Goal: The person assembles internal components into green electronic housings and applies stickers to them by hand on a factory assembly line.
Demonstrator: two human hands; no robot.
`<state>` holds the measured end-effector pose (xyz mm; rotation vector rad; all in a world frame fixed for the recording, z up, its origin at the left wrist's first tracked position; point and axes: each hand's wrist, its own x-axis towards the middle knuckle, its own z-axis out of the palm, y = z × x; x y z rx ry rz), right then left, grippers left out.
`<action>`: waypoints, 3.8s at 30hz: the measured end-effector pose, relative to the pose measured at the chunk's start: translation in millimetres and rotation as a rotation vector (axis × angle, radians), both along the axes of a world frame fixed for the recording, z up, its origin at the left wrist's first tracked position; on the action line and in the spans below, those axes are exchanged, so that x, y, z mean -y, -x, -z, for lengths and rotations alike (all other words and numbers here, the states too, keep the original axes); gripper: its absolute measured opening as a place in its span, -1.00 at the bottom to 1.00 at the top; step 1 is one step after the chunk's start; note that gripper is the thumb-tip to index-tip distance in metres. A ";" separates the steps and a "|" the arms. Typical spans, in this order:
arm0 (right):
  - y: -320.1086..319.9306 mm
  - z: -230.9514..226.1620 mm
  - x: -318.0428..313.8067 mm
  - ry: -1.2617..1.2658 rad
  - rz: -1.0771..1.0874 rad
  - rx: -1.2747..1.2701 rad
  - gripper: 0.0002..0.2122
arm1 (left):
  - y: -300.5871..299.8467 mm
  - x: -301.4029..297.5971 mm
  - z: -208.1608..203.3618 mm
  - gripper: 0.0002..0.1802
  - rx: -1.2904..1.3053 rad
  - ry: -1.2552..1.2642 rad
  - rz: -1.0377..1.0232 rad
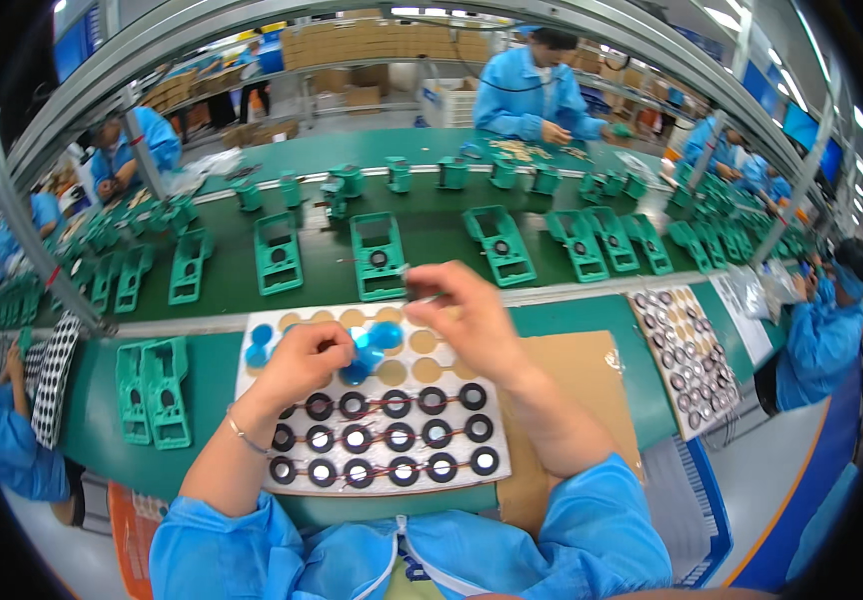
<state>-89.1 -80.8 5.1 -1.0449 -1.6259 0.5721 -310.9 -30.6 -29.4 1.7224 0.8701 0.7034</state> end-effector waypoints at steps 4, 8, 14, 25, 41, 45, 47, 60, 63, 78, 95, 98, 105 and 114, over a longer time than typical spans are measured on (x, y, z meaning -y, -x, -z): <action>2.5 -11.8 3.7 0.115 -0.073 -0.299 -0.72 | 4.7 3.6 1.7 -0.88 -0.430 -0.623 -0.025; 4.3 -9.5 5.1 0.205 -0.207 -0.291 -0.69 | 1.2 11.0 -2.1 -0.83 -0.570 -0.730 -0.107; -2.5 -9.2 5.0 0.282 -0.390 -0.347 -0.65 | -0.2 16.8 -18.8 -0.81 -0.587 -0.860 -0.216; 12.0 -12.4 5.3 0.106 -0.234 -0.233 -0.68 | 77.1 -174.5 2.4 -0.73 -0.388 -0.434 -0.623; -1.1 4.0 -12.3 -0.118 -0.053 0.011 -0.71 | 87.8 -279.6 89.9 -0.89 0.313 0.830 -0.459; -10.8 0.1 -0.9 -0.044 -0.068 -0.192 -0.74 | 53.2 -229.7 20.9 -0.96 0.355 0.700 -0.356; -9.1 -6.6 4.5 -0.021 -0.097 -0.263 -0.75 | 39.8 -165.2 -21.1 -0.94 0.337 0.561 -0.400; 14.6 -0.2 12.9 -0.501 0.027 0.190 -0.82 | -12.7 28.3 -25.1 -0.56 0.574 0.392 0.020; 21.8 4.6 10.6 -0.488 0.002 0.224 -0.82 | -7.9 31.5 -20.7 -0.57 0.576 0.387 0.008; 32.8 11.6 2.9 -0.502 0.092 0.415 -0.75 | 3.6 29.7 -16.8 -0.46 0.540 0.381 0.055; 31.9 10.9 3.9 -0.506 0.102 0.501 -0.75 | 7.0 30.1 -14.8 -0.48 0.501 0.364 0.159; 30.2 7.8 3.6 -0.502 0.078 0.523 -0.76 | 9.6 27.1 -14.0 -0.49 0.507 0.363 0.194; 29.0 2.3 4.2 -0.505 0.025 0.547 -0.79 | 13.7 26.7 -17.2 -0.46 0.469 0.381 0.215; 28.3 3.8 3.9 -0.506 0.013 0.587 -0.73 | 14.2 25.1 -14.6 -0.47 0.470 0.391 0.248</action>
